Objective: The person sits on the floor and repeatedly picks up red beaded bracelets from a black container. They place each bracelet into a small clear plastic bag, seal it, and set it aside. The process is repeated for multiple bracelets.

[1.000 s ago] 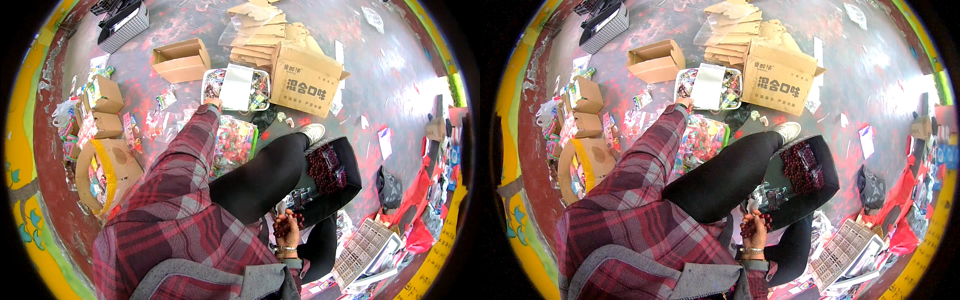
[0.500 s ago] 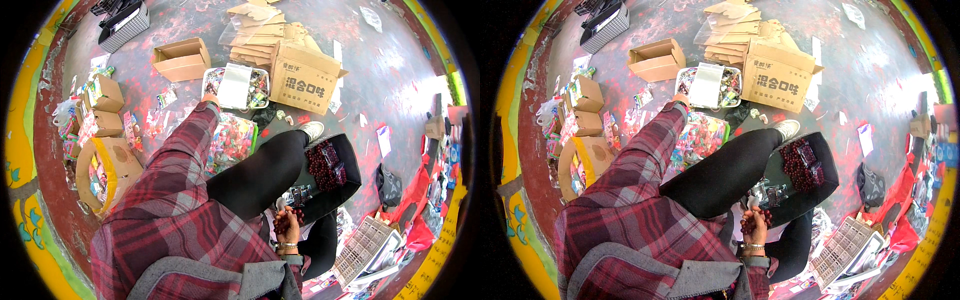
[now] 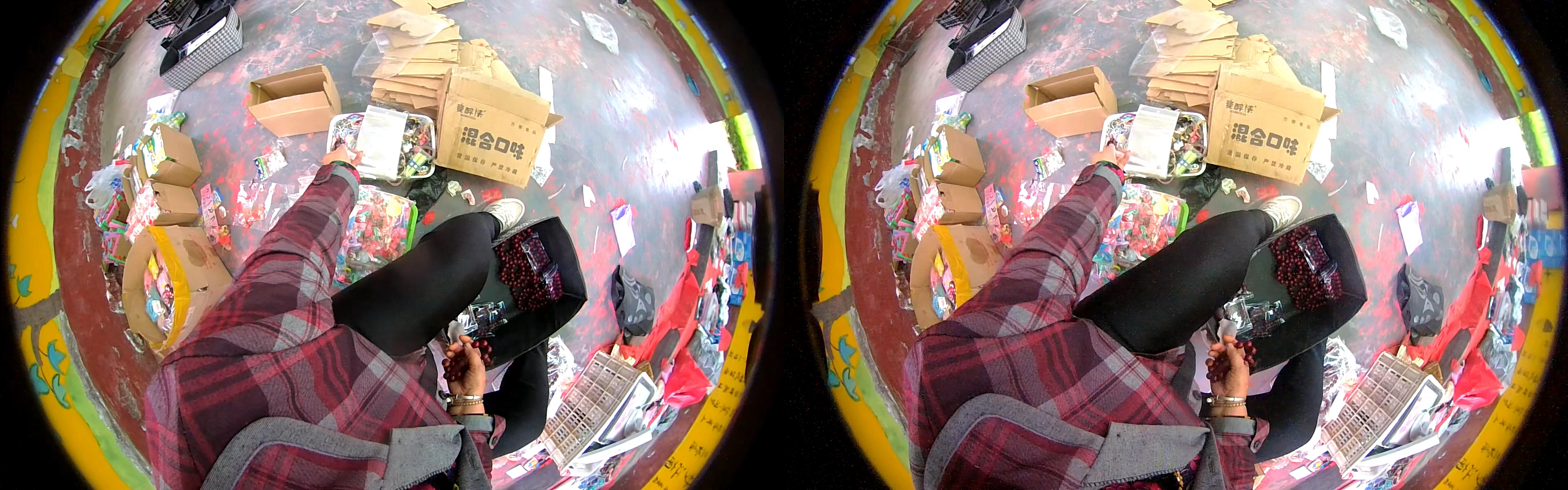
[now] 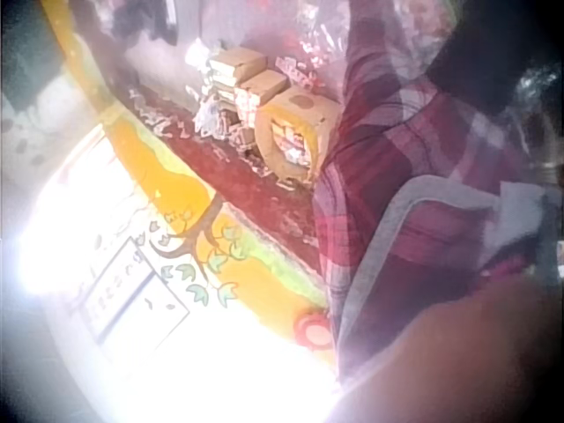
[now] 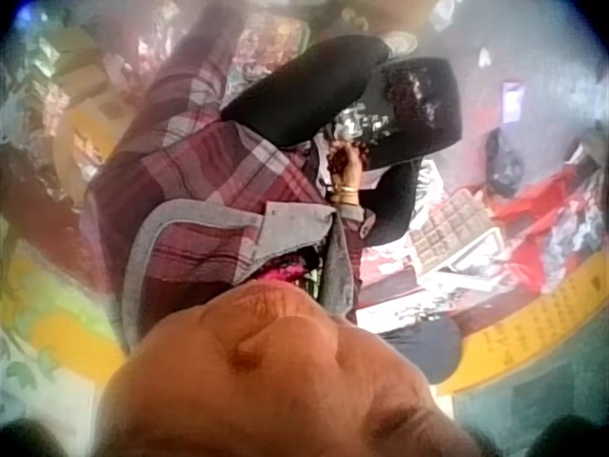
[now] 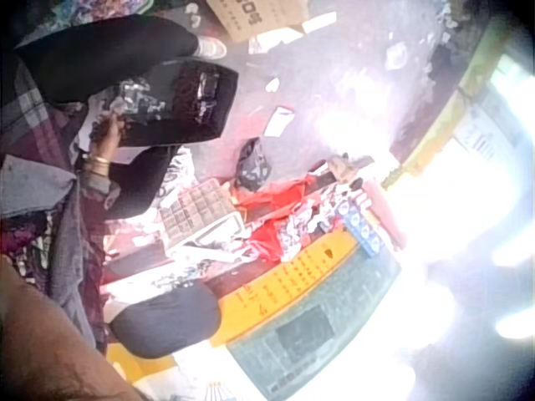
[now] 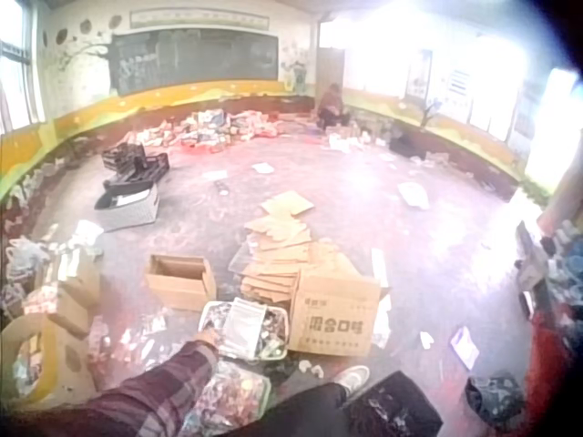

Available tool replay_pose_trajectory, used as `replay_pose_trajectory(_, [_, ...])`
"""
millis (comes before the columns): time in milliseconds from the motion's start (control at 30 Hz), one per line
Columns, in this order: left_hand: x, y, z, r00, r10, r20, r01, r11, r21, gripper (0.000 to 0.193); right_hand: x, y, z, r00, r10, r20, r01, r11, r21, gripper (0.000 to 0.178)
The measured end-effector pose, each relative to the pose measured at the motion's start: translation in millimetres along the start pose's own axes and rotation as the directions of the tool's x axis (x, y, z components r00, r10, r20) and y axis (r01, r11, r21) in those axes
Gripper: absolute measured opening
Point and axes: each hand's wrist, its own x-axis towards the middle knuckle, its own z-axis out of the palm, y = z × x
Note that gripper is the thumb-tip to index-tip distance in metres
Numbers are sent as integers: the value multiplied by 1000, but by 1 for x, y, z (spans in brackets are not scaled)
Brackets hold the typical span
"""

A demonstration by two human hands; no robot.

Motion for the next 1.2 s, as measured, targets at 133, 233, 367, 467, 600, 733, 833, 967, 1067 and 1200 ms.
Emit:
replay_pose_trajectory(133, [31,-15,-18,993,-47,106,49,999,-22,17,2,-2,6,999,31,32,-30,999,-12,18])
replay_pose_trajectory(233, [18,-33,-14,983,-153,103,141,983,115,16,1,-1,2,1000,18,3,-18,1000,-6,18])
replay_pose_trajectory(367, [20,-36,-17,980,-195,49,160,902,401,21,3,1,-4,999,27,39,-26,999,-44,21])
replay_pose_trajectory(467, [14,-41,-21,971,-136,196,-13,789,614,28,0,1,1,999,47,-12,-47,999,-12,18])
replay_pose_trajectory(600, [69,-22,-60,869,-99,486,-495,-113,862,46,5,-2,6,996,90,14,-89,995,-46,17])
replay_pose_trajectory(733, [-37,-16,-1,850,-122,512,-515,-398,759,45,-1,1,-6,998,51,-36,-52,998,-44,20])
replay_pose_trajectory(833, [20,-22,-18,900,-53,432,-432,-236,871,47,4,-1,-1,997,79,-6,-79,994,-75,20])
replay_pose_trajectory(967, [12,-23,-12,904,-16,427,-418,-244,875,44,3,-1,-3,998,60,-17,-61,996,-71,20])
replay_pose_trajectory(1067, [5,-18,-9,885,47,464,-419,-356,835,40,1,0,-3,998,62,-19,-63,996,-57,20])
replay_pose_trajectory(1200, [56,-2,-32,876,116,467,-392,-393,832,39,3,-1,-1,995,96,1,-96,993,-63,19])
